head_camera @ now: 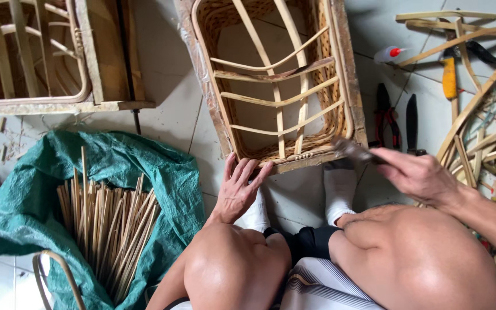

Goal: The person applies glue to the edges of a rectangular bamboo basket frame, then uses a hammer and pliers to secure the frame and insert bamboo strips. The person works on the basket while sitting on the floor.

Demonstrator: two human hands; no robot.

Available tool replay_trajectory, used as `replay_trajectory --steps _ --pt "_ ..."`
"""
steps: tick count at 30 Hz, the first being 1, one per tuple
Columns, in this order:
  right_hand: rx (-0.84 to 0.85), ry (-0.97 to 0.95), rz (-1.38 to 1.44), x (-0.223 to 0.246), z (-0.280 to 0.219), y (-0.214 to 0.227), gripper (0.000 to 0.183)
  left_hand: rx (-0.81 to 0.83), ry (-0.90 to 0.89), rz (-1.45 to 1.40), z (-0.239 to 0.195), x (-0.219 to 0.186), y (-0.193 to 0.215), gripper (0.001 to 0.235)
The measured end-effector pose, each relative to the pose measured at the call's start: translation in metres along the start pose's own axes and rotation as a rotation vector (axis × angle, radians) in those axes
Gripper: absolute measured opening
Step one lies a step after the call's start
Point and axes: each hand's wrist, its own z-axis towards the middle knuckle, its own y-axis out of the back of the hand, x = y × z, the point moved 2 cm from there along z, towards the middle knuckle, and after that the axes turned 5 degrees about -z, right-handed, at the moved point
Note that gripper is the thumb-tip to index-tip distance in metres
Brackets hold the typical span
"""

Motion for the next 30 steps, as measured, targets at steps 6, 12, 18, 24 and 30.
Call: replay_trajectory --steps 6,12,18,24,30 --pt "-0.034 -0.276 -0.040 -0.051 -0.048 -0.021 0.036 -0.006 -0.012 0.028 -0.001 -0.002 -0.001 0.074" --pt "-0.117 -0.268 -0.028 -0.037 -0.005 -0.009 0.034 -0.029 -0.008 0.013 0.002 -0.002 0.002 0.069" --pt "-0.004 -0.483 0.001 -0.042 0.069 0.010 0.032 -0.156 0.018 -0.194 -0.001 0.004 0.006 0.057" --pt "-0.066 -0.337 0.076 -0.047 0.132 0.017 0.029 -0.448 0.732 -0.687 0.001 0.056 0.013 0.060" --pt "-0.117 -0.291 -0.053 -0.063 0.196 0.034 0.044 -0.438 0.921 -1.338 0.019 0.075 -0.001 0.070"
